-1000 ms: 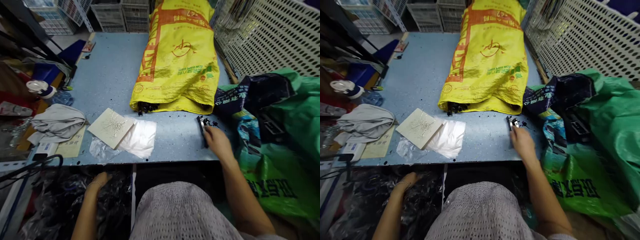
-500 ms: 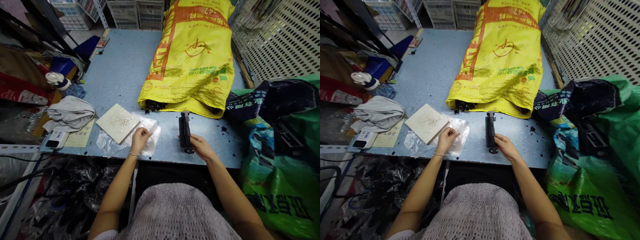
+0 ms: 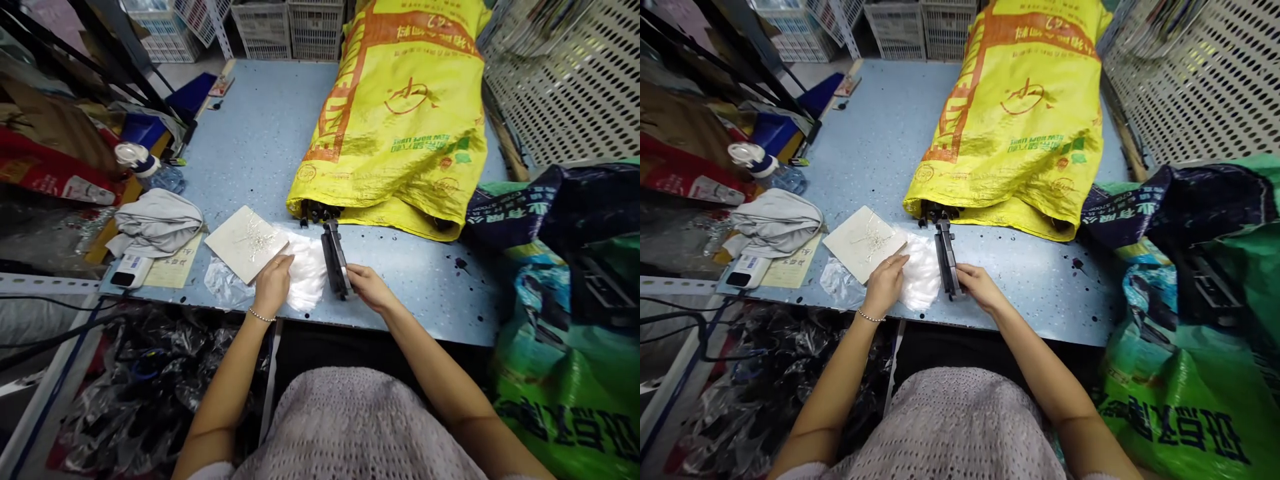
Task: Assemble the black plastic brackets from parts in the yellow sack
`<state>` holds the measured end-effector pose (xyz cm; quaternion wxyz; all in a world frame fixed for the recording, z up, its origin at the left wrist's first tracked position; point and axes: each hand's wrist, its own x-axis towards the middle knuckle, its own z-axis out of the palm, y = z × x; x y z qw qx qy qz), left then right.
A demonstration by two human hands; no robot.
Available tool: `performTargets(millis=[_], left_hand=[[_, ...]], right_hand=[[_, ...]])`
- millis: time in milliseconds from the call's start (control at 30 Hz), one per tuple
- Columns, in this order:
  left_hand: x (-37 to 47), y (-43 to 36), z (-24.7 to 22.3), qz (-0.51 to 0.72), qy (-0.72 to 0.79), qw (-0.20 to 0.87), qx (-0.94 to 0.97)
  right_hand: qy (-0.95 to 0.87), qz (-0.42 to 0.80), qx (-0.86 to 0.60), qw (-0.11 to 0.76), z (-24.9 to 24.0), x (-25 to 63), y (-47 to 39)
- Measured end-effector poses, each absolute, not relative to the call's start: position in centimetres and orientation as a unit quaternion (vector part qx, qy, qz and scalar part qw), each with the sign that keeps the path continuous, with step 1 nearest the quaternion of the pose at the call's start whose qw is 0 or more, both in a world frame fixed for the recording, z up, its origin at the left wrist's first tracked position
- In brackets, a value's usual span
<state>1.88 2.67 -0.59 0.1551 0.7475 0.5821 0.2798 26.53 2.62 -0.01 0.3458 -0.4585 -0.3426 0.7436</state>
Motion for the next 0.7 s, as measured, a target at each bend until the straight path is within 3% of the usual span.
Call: performTargets(millis=[133,267,400,533,600,700], left_hand=[[2.4,1.9,0.1,0.319,0.566,0.185,0.737],[4.1,-1.0,1.6,0.33,0.483,0.2,0.786],[5.5,-4.2,1.9,0.298,0.374,0.278,0.833],[4.8,-7.3,3.8,0.281,0.415,0.288,0.816],[3.6,-9.7,5.6,0.253,0.454,0.274,0.809],[0.8,-13.7,7.0,0.178,0.527,0.308,0.772]], right_hand=[[-0.331,0.831,-0.371,0.248,0.4,27.4,0.1],[-0.28,0.851,-0.357,0.263,-0.3,25.7,0.3],[-0.373,0.772,-0.411,0.311,-0.6,24.0,0.8],[-0.546,0.64,-0.434,0.324,0.3,22.4,-1.3],[-0.567,0.674,-0.374,0.29,1.0,21.7,-2.9],[-0.551,0.773,-0.27,0.164,1.5,20.9,-4.3]])
